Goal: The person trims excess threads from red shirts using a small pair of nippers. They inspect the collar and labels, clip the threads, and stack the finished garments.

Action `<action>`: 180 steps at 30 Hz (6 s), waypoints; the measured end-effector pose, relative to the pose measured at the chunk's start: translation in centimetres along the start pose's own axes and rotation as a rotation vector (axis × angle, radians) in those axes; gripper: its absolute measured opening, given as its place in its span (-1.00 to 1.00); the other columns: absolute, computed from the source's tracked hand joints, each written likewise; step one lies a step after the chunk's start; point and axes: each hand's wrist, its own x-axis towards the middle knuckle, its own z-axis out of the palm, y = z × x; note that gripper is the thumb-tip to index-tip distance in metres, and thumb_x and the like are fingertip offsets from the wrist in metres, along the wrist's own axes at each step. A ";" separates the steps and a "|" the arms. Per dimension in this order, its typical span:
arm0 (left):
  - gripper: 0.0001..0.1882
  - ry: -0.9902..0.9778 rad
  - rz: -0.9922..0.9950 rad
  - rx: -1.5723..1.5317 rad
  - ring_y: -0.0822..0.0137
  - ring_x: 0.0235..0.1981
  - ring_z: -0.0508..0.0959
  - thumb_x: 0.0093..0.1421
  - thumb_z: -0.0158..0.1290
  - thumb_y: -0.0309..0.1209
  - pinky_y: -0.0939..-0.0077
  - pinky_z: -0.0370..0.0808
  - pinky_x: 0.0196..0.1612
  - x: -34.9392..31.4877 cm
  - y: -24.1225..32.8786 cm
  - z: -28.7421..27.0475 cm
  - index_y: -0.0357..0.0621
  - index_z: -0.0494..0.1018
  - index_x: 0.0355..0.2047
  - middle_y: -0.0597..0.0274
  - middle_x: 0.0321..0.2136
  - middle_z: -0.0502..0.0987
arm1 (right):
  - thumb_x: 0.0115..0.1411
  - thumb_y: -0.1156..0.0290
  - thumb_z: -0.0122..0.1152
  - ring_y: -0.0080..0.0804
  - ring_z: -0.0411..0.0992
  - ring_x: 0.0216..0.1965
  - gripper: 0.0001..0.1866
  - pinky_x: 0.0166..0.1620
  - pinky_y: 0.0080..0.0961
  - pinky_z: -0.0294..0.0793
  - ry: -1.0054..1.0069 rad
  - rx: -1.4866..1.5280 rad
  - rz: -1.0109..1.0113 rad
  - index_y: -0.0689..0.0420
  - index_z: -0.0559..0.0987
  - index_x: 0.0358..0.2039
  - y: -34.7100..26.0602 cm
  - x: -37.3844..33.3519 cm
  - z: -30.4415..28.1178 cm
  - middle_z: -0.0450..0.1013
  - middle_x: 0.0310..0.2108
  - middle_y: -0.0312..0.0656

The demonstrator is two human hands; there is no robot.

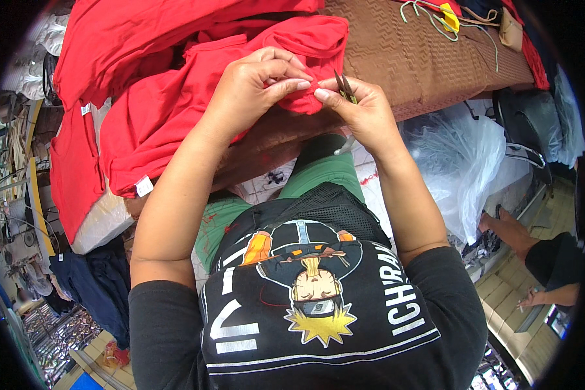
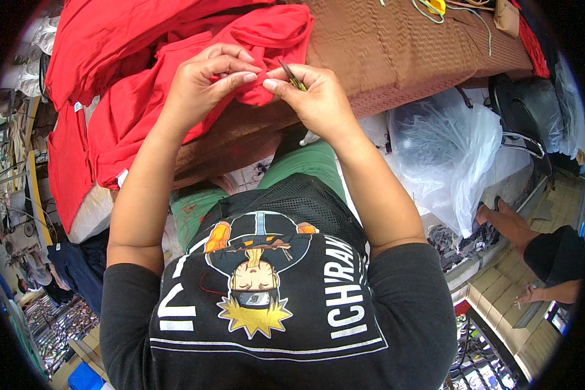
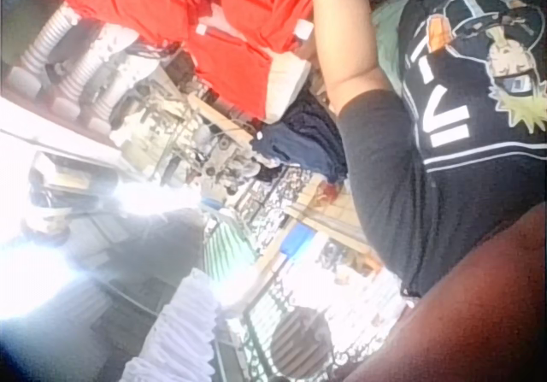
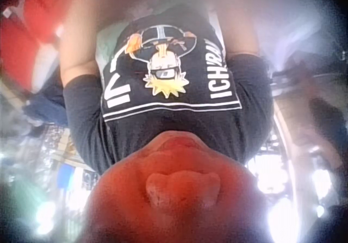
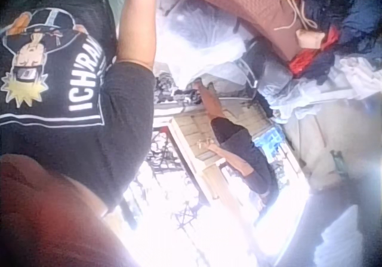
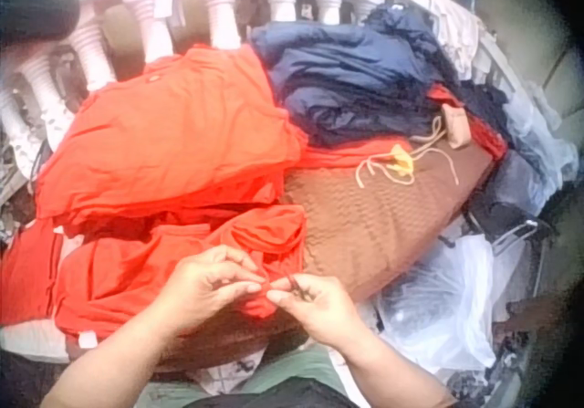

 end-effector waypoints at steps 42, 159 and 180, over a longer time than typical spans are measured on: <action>-0.80 -0.138 -0.344 0.001 0.59 -0.38 0.57 0.16 0.19 -0.36 0.64 0.50 -0.26 0.2 2.0 1.6 -0.20 0.62 -0.26 0.25 -0.42 0.65 | 0.15 0.45 0.25 -0.57 0.51 -0.42 -0.89 -0.30 -0.58 0.47 0.075 -0.381 -0.174 0.23 0.59 -0.37 -0.8 -0.5 -1.2 0.57 -0.48 -0.16; -0.87 0.038 -0.043 0.220 0.27 -0.46 0.58 0.09 0.21 -0.39 0.48 0.51 -0.33 -2.1 4.2 2.1 -0.14 0.61 -0.37 0.17 -0.48 0.60 | 0.00 0.52 0.23 0.01 0.49 -0.25 -0.74 -0.19 -0.26 0.46 -0.186 -0.784 -0.443 0.22 0.49 -0.24 -6.3 -1.2 -1.4 0.49 -0.31 0.00; -0.83 0.005 -0.241 0.127 0.49 -0.43 0.60 0.22 0.12 -0.39 0.58 0.51 -0.33 -1.9 4.9 1.4 -0.25 0.53 -0.28 0.19 -0.47 0.63 | 0.10 0.40 0.20 -0.03 0.49 -0.35 -0.84 -0.30 -0.24 0.44 -0.351 -0.843 -0.463 0.17 0.54 -0.32 -7.0 -0.7 -3.4 0.50 -0.43 -0.03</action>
